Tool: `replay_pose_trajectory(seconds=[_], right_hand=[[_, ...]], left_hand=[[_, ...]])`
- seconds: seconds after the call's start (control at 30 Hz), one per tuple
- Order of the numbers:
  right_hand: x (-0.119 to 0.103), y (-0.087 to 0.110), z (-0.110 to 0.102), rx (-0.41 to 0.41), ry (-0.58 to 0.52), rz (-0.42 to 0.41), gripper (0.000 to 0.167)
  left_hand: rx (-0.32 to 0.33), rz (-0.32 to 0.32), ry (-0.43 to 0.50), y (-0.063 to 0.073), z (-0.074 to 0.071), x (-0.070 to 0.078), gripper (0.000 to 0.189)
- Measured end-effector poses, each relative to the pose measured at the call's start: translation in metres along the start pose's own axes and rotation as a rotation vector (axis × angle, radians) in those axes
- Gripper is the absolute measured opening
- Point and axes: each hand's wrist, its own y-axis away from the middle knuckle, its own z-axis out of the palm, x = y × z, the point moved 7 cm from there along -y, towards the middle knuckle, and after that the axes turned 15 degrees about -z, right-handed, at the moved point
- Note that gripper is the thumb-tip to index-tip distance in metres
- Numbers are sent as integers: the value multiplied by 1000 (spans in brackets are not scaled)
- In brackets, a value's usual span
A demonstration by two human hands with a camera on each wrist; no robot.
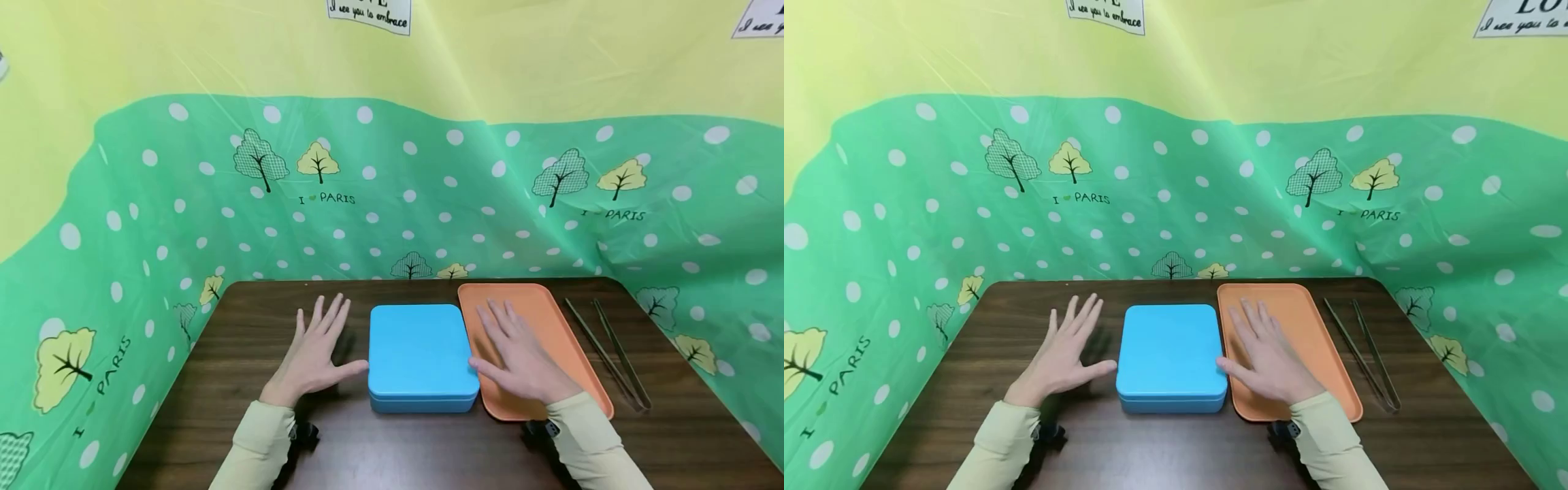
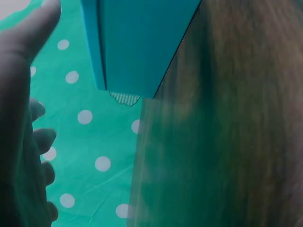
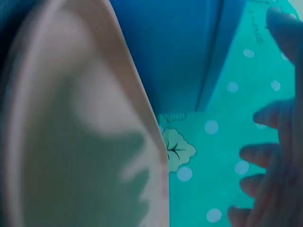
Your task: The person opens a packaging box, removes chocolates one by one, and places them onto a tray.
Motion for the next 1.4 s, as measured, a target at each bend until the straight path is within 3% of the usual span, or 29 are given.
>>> replay_pose_trajectory(seconds=[0.23,0.43,0.67,1.4], right_hand=[[-15,-3,15,-85,-66,-83,98],[-19,-2,25,-140,-109,-102,104],[-20,-2,26,-185,-120,-100,118],[-24,-1,27,-202,-136,-106,124]], left_hand=[[-178,128,55,6,15,13,120],[-282,177,108,9,24,18,130],[-289,188,112,9,26,21,131],[-323,184,138,8,30,23,132]])
